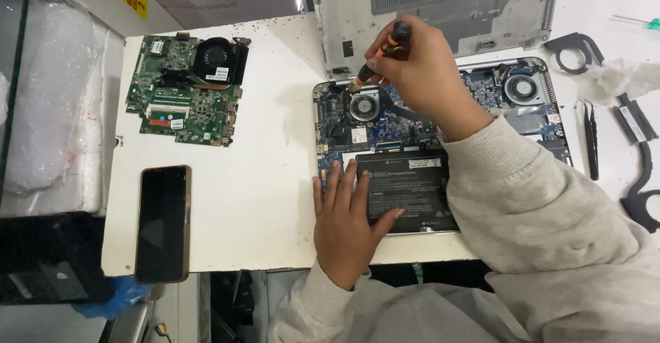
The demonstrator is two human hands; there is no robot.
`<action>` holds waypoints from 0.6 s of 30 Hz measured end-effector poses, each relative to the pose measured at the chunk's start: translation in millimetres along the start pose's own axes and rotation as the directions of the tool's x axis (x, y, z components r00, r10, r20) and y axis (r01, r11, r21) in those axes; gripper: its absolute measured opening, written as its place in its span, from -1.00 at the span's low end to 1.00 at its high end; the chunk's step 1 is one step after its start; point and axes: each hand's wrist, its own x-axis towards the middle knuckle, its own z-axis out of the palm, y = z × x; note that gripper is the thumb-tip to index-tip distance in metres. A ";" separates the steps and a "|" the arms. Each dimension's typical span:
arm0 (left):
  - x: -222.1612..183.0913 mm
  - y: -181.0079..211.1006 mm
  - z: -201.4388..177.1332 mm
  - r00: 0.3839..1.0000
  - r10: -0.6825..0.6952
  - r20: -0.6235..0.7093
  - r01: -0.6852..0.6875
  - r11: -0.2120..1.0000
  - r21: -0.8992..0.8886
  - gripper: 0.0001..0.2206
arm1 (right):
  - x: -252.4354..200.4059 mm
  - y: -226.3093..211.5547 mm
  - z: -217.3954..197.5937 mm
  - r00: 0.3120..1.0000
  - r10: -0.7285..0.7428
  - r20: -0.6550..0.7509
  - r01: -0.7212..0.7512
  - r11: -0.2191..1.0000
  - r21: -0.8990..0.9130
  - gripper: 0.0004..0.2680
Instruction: The person uses a screwdriver to remove screws from the internal components of a disassembled laptop. They then detach and remove the laptop battery from the chassis, placing it on the workbench.
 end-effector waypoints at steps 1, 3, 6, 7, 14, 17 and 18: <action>-0.5 -0.5 0.0 1.000 0.002 0.000 -0.002 1.000 0.001 -0.37 | -7.4 -3.9 -4.8 1.000 -0.001 -0.002 0.001 1.000 0.001 -0.91; -0.7 -1.6 0.1 1.000 -0.009 -0.015 0.008 0.999 -0.038 -0.37 | -21.2 -12.4 -14.3 1.000 0.007 -0.022 -0.001 0.968 0.250 -0.90; -5.7 -3.8 -6.6 0.989 -0.138 -0.060 0.109 0.930 -0.351 -0.60 | -53.1 -2.9 -30.5 0.994 0.099 -0.045 -0.049 0.777 0.628 -0.87; -4.2 1.2 -15.7 0.989 -0.136 -0.058 0.107 0.930 -0.352 -0.60 | -67.4 -1.0 -36.1 0.994 0.101 -0.047 -0.049 0.776 0.628 -0.87; 20.4 39.5 -43.0 0.952 -0.248 -0.177 0.084 0.771 -0.631 -0.77 | -142.0 40.6 -47.0 0.968 0.242 -0.069 -0.041 0.422 0.906 -0.89; 29.7 54.5 -39.4 0.956 -0.252 -0.148 0.092 0.741 -0.665 -0.83 | -158.0 49.8 -49.5 0.959 0.262 -0.105 0.001 0.371 0.929 -0.89; 31.7 60.6 -38.1 0.953 -0.253 -0.169 0.076 0.737 -0.672 -0.88 | -163.3 53.4 -51.0 0.955 0.275 -0.116 0.009 0.361 0.933 -0.89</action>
